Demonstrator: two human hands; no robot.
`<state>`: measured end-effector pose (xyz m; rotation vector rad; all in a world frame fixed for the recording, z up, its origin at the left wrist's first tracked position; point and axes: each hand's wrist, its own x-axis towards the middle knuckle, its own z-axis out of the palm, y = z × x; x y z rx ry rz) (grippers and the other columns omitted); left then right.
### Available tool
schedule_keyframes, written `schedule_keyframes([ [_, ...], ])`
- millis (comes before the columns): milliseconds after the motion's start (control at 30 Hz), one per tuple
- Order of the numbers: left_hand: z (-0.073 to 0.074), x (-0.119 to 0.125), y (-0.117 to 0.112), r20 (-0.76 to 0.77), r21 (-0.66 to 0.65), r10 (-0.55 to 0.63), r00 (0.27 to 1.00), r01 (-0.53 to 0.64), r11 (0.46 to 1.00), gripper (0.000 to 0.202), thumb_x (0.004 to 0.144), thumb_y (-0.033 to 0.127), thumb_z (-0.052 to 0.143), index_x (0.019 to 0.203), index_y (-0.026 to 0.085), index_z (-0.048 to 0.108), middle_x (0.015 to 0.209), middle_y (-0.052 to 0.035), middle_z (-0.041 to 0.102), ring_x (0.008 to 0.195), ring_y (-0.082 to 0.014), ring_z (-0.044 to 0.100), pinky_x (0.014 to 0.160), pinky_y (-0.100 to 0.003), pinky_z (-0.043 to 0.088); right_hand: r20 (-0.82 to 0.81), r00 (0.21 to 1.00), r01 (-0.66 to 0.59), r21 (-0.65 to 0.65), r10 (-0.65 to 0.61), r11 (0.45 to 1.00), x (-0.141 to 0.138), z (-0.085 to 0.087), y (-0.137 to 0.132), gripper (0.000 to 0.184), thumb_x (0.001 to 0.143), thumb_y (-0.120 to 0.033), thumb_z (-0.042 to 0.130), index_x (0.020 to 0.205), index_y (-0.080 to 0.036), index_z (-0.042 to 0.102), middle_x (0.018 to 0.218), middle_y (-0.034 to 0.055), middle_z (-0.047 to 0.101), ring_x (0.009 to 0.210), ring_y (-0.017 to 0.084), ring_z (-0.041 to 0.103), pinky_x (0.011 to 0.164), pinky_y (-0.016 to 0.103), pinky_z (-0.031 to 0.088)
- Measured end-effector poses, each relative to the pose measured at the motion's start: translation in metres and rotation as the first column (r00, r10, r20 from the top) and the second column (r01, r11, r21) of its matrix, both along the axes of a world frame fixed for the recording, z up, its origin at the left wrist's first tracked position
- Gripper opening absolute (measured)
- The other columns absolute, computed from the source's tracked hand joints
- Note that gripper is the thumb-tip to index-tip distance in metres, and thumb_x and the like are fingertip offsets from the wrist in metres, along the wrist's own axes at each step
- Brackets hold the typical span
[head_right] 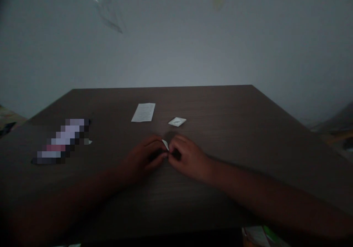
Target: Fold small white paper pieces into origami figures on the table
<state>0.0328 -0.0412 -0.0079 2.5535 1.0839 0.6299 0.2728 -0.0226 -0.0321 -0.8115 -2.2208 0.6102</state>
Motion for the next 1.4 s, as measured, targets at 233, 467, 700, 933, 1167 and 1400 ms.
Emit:
schedule_keyframes([
  [233,-0.003,-0.011,0.010,0.186,-0.075,-0.146,0.972,0.162,0.984,0.013,0.112,0.020,0.059,0.118,0.020,0.070,0.130,-0.0114,0.075,0.127,-0.0244,0.074,0.113,-0.040,0.063,0.005,0.995,-0.099,0.033,0.099,0.994,0.003,0.001,0.003,0.013,0.100,-0.015,0.065,0.102,-0.027,0.060,0.102,0.0036,0.071,0.099,0.023,0.070,0.088,0.037,0.056],
  [467,-0.006,-0.010,0.014,0.173,-0.168,-0.095,0.980,0.125,0.978,0.003,0.109,0.023,0.071,0.111,0.022,0.069,0.120,-0.0061,0.078,0.113,-0.0221,0.076,0.103,-0.038,0.063,0.032,0.999,-0.035,-0.084,0.037,0.996,0.007,0.002,0.003,0.006,0.103,-0.026,0.071,0.107,-0.025,0.066,0.103,0.0041,0.076,0.092,0.021,0.069,0.086,0.037,0.056],
  [700,-0.009,-0.008,0.013,0.016,-0.194,0.007,1.000,-0.004,0.981,0.030,0.103,0.015,0.074,0.131,0.024,0.069,0.125,-0.0036,0.083,0.111,-0.0196,0.079,0.097,-0.031,0.065,0.045,0.999,0.010,-0.239,0.001,0.971,0.005,0.002,0.007,0.013,0.101,-0.029,0.077,0.098,-0.025,0.065,0.095,-0.0002,0.074,0.083,0.018,0.066,0.080,0.032,0.052],
  [933,-0.011,-0.008,0.018,0.088,-0.215,0.030,0.996,-0.011,0.976,0.021,0.101,0.020,0.077,0.122,0.024,0.076,0.115,-0.0033,0.082,0.103,-0.0220,0.077,0.094,-0.035,0.064,0.054,0.998,-0.006,-0.265,0.021,0.964,0.005,0.001,0.008,0.012,0.102,-0.030,0.075,0.099,-0.025,0.065,0.091,-0.0014,0.073,0.080,0.017,0.064,0.076,0.030,0.050],
  [1167,-0.005,-0.008,0.017,0.057,-0.195,0.044,0.997,-0.032,0.980,0.018,0.101,0.020,0.079,0.119,0.022,0.077,0.117,-0.0039,0.081,0.109,-0.0215,0.077,0.098,-0.034,0.063,0.092,0.996,0.018,-0.206,0.001,0.978,0.005,0.004,0.007,0.005,0.101,-0.023,0.069,0.100,-0.025,0.064,0.096,0.0005,0.074,0.083,0.018,0.066,0.080,0.032,0.051],
  [1400,-0.004,-0.013,0.016,0.125,-0.231,0.033,0.992,-0.003,0.973,0.015,0.106,0.020,0.074,0.120,0.022,0.078,0.121,-0.0058,0.084,0.117,-0.0237,0.080,0.108,-0.039,0.065,0.093,0.996,0.024,-0.152,-0.010,0.988,0.005,0.004,0.007,0.005,0.103,-0.021,0.068,0.100,-0.024,0.069,0.099,0.0029,0.077,0.090,0.021,0.071,0.085,0.035,0.054],
])
